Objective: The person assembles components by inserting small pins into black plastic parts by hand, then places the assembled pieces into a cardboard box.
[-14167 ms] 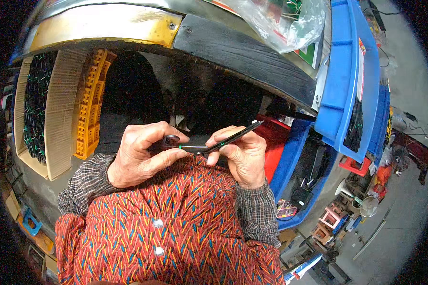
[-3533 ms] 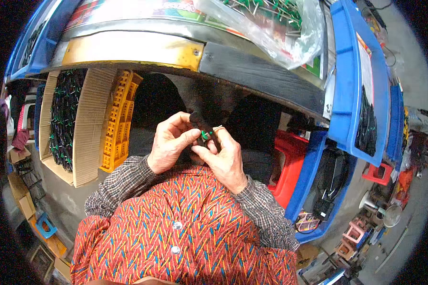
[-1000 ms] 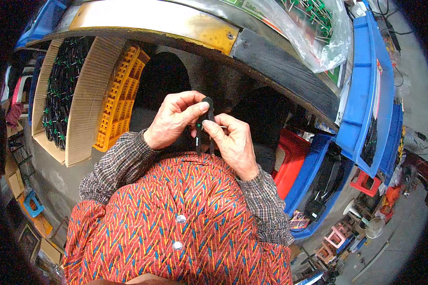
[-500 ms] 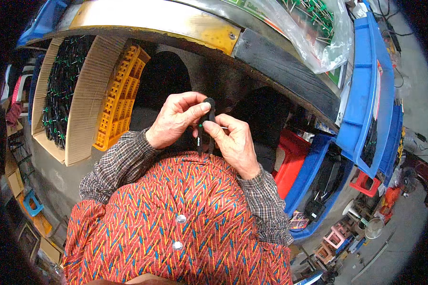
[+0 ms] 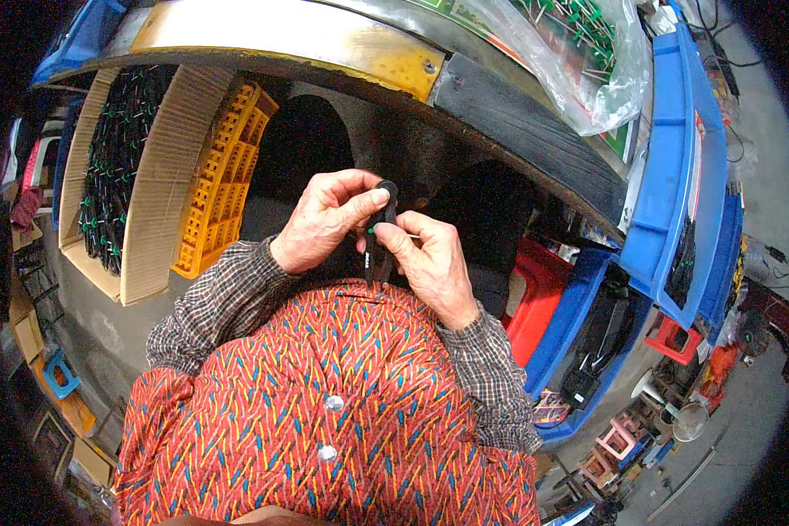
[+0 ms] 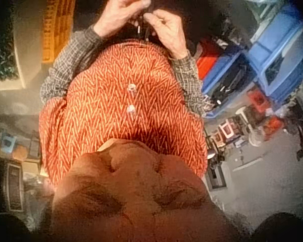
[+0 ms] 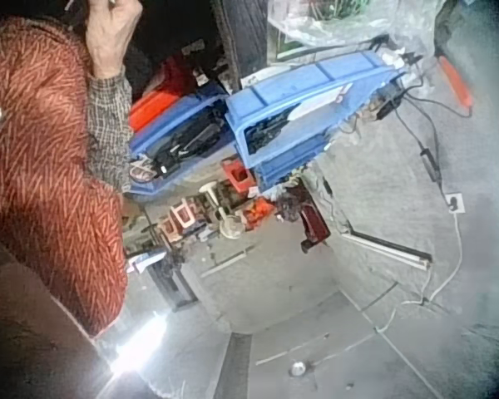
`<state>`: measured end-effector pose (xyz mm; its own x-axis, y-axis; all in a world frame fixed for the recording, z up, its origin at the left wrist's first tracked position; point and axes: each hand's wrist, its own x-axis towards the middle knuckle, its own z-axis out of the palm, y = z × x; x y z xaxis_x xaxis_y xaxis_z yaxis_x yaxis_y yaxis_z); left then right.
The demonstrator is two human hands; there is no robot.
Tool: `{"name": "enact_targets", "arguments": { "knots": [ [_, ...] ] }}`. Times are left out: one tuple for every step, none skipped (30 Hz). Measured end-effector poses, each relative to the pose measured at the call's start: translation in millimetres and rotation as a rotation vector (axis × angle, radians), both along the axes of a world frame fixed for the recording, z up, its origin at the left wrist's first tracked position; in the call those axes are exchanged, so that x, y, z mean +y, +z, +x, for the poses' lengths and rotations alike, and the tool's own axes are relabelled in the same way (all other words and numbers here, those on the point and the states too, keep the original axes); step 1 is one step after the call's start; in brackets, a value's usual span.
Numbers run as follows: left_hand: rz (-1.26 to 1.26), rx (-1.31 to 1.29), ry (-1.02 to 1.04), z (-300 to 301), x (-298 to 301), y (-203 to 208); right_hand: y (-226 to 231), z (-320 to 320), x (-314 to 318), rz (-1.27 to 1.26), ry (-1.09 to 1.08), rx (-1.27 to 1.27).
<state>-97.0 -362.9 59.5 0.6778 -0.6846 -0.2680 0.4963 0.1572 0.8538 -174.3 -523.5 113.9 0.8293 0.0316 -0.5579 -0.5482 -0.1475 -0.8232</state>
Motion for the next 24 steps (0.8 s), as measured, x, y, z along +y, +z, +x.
{"name": "enact_targets", "arguments": {
  "knots": [
    [-0.001,0.0,-0.001,0.1,-0.2,-0.3,-0.6,-0.4,-0.2,-0.025,0.022,0.011],
    [-0.019,0.012,-0.001,0.3,-0.4,-0.6,0.7,-0.2,2.3,-0.026,0.022,0.011],
    [-0.038,0.023,-0.001,0.3,0.0,-0.9,3.0,0.5,8.2,0.025,-0.05,-0.019],
    [-0.04,0.023,-0.001,-0.1,0.5,-1.9,3.9,1.0,12.9,0.075,-0.121,-0.05],
    [-0.035,0.028,0.0,-0.8,1.0,-3.7,0.9,0.3,15.2,0.072,-0.12,-0.05],
    [-0.021,0.032,-0.001,-1.1,0.7,-3.6,-4.1,-1.2,15.7,0.093,-0.142,-0.098],
    [-0.016,0.032,-0.001,-1.0,0.2,-2.6,-6.1,-1.5,15.8,0.113,-0.163,-0.146],
    [-0.005,0.032,0.0,-0.8,-0.5,-1.2,-4.6,-1.9,14.2,0.117,-0.164,-0.146],
    [0.0,0.033,0.004,-0.3,0.4,-0.6,0.5,-0.3,14.7,0.123,-0.159,-0.109],
    [-0.002,0.033,0.006,-0.2,1.0,-0.1,3.4,0.6,14.2,0.129,-0.155,-0.071],
    [0.001,0.035,0.015,-0.4,1.2,0.3,2.3,1.1,10.1,0.128,-0.152,-0.071],
    [0.003,0.035,0.02,-0.3,0.9,0.9,1.3,2.0,4.1,0.037,-0.041,-0.043],
    [0.001,0.036,0.02,-0.5,0.6,0.6,0.9,2.6,1.1,-0.054,0.071,-0.015],
    [-0.013,0.029,0.021,-0.8,0.2,-0.4,1.1,2.2,1.2,-0.055,0.07,-0.014],
    [-0.023,0.023,0.023,-1.1,0.4,-0.9,2.7,2.9,3.1,-0.045,0.052,-0.006],
    [-0.023,0.024,0.023,-0.8,1.0,-0.7,3.3,3.2,5.3,-0.035,0.035,0.003],
    [-0.016,0.031,0.013,-0.2,1.8,-0.4,1.8,2.3,8.7,-0.034,0.034,0.003],
    [-0.01,0.038,0.004,0.2,2.3,-0.3,-0.8,0.9,12.9,0.053,-0.059,-0.023],
    [-0.01,0.038,0.004,-0.1,2.4,-1.4,-3.0,-0.1,15.1,0.141,-0.153,-0.049],
    [-0.007,0.04,0.006,-0.7,2.2,-3.1,-4.4,-0.5,15.2,0.142,-0.154,-0.049],
    [-0.006,0.044,0.009,-1.1,2.2,-4.3,-5.8,-0.9,15.1,0.126,-0.15,-0.064],
    [-0.005,0.044,0.01,-1.0,2.5,-4.3,-6.5,-1.1,15.3,0.11,-0.146,-0.078],
    [-0.006,0.027,0.013,-0.5,2.9,-4.1,-4.8,-0.9,16.6,0.111,-0.146,-0.078],
    [-0.006,0.011,0.017,-0.4,3.1,-4.0,-0.8,-0.5,18.6,0.113,-0.164,-0.08]
  ]
}}
